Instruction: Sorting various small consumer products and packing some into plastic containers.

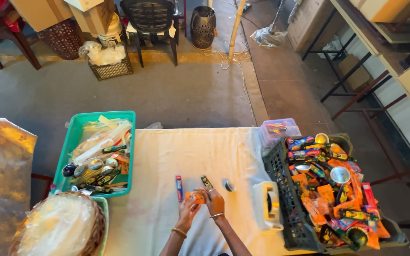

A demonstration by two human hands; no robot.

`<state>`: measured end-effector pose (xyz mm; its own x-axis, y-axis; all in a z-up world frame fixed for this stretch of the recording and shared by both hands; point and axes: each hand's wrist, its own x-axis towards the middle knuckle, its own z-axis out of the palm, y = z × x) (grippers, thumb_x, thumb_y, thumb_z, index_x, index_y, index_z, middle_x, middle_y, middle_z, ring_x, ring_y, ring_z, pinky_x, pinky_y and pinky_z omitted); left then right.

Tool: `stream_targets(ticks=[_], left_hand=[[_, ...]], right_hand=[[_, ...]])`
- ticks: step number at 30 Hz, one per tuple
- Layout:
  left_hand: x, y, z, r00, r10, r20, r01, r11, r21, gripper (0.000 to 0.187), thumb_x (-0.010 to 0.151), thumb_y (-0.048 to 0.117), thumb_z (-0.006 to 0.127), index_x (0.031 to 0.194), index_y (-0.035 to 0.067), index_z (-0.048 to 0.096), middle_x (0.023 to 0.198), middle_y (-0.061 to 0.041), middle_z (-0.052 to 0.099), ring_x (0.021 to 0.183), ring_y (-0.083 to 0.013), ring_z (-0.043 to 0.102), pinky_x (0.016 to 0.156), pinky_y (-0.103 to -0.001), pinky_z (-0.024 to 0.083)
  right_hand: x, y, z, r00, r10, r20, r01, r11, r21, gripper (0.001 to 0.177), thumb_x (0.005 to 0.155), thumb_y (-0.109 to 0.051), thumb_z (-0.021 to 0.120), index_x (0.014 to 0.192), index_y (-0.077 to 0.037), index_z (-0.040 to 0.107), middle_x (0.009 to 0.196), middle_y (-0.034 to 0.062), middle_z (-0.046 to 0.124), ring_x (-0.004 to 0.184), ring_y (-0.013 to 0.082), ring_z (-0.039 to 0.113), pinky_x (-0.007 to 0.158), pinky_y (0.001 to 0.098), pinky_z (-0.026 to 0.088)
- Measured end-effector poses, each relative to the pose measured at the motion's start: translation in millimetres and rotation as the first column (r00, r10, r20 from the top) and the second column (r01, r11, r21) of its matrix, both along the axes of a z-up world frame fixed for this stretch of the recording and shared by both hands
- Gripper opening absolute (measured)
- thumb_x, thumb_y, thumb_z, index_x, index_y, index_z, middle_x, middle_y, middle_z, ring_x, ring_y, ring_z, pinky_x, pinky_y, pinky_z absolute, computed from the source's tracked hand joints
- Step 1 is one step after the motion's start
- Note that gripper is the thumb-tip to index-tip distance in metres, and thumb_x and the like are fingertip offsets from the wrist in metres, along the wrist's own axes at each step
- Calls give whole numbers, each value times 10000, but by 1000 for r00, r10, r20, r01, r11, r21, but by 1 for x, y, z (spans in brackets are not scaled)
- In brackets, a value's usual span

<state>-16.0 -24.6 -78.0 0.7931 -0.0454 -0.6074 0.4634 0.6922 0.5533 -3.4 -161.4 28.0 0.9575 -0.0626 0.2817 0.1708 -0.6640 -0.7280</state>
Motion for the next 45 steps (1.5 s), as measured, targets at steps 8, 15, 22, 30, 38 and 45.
stream_targets(ticks=[8,15,22,30,38,45], left_hand=[[19,43,-15,997,9,-73,1,992,128,267,1004,380,601,1202,204,565,793,10,533,721,-102,570,644,-291,516],[-8,69,-2,978,-207,-33,209,952,223,315,995,477,584,1170,215,572,783,49,555,636,-86,508,527,-255,400],[6,79,1,912,-404,70,357,866,351,391,924,422,718,1249,211,668,860,17,634,682,-116,565,559,-283,501],[-4,49,43,949,-309,70,277,917,288,407,921,362,663,1269,151,652,1067,15,727,914,-122,726,715,-367,633],[-7,36,31,907,-343,243,367,928,-61,638,1002,579,517,1492,171,510,1341,-73,625,1144,-202,603,971,-391,516],[-4,46,49,971,-17,240,57,985,-162,738,1003,583,450,1558,98,398,1504,-55,530,1338,-181,525,1114,-349,419]], right_hand=[[-30,74,42,964,64,260,-49,997,-63,316,972,-185,638,1265,-86,704,1431,194,610,1193,340,652,947,405,542],[-39,100,-18,985,147,89,-122,962,-243,486,950,-151,606,1431,-94,564,1471,187,544,1364,404,508,1071,511,412],[-24,100,20,993,119,-14,-117,990,74,448,997,-217,520,1437,-135,538,1346,228,615,1155,450,619,903,467,546],[-9,49,18,920,-111,-376,156,984,91,601,1046,-411,440,1593,-191,321,1134,259,724,990,451,710,819,511,555],[7,51,-68,947,234,218,-206,968,-146,516,1071,-241,455,1557,-70,425,1614,291,418,1485,454,429,1215,453,367],[-38,75,-28,868,489,83,-489,872,-32,602,1030,-163,467,1584,30,332,1664,243,310,1554,454,239,1260,521,193]])
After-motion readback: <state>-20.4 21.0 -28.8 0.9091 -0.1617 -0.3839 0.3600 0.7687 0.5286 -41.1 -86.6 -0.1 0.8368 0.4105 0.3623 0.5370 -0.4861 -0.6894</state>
